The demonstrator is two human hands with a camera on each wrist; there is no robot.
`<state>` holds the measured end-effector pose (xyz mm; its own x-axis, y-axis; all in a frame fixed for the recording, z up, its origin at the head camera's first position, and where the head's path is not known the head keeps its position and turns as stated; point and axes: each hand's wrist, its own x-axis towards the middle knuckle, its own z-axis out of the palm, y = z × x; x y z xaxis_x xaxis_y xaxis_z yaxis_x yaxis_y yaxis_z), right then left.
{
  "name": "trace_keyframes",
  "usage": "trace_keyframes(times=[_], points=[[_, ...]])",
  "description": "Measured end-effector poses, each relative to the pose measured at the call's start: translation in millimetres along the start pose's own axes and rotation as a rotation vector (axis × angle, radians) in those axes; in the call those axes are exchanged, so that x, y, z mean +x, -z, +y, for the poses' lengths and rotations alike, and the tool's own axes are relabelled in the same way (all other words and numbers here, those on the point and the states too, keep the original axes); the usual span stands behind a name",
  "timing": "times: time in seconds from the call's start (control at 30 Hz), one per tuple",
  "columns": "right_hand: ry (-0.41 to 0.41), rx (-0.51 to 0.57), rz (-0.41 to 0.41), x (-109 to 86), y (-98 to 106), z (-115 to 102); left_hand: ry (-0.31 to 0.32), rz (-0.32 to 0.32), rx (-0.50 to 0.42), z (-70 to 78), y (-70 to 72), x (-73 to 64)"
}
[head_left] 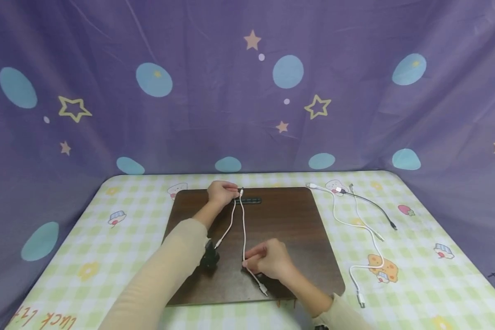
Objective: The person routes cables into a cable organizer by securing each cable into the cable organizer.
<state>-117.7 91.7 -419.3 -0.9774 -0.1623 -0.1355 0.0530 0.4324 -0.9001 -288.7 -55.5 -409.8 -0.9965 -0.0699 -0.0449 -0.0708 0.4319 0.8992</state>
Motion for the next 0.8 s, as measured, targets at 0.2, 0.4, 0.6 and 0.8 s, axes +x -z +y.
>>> trace_keyframes(times=[0.2, 0.4, 0.6, 0.8], points=[[0.016, 0.001, -0.041, 1.3, 8, -3, 0.018, 0.008, -0.04, 1.2, 2.9, -9.4], [-0.03, 0.07, -0.03, 6.1, 20, 0, 0.003, 0.003, -0.014, -0.7, 3.1, -19.6], [-0.089, 0.1, -0.005, 13.3, 35, 6, 0.03, 0.012, -0.027, 0.3, 4.2, -26.8], [-0.138, 0.082, 0.04, 21.3, 56, 17, 0.036, 0.034, -0.03, -1.3, 10.2, -33.5]])
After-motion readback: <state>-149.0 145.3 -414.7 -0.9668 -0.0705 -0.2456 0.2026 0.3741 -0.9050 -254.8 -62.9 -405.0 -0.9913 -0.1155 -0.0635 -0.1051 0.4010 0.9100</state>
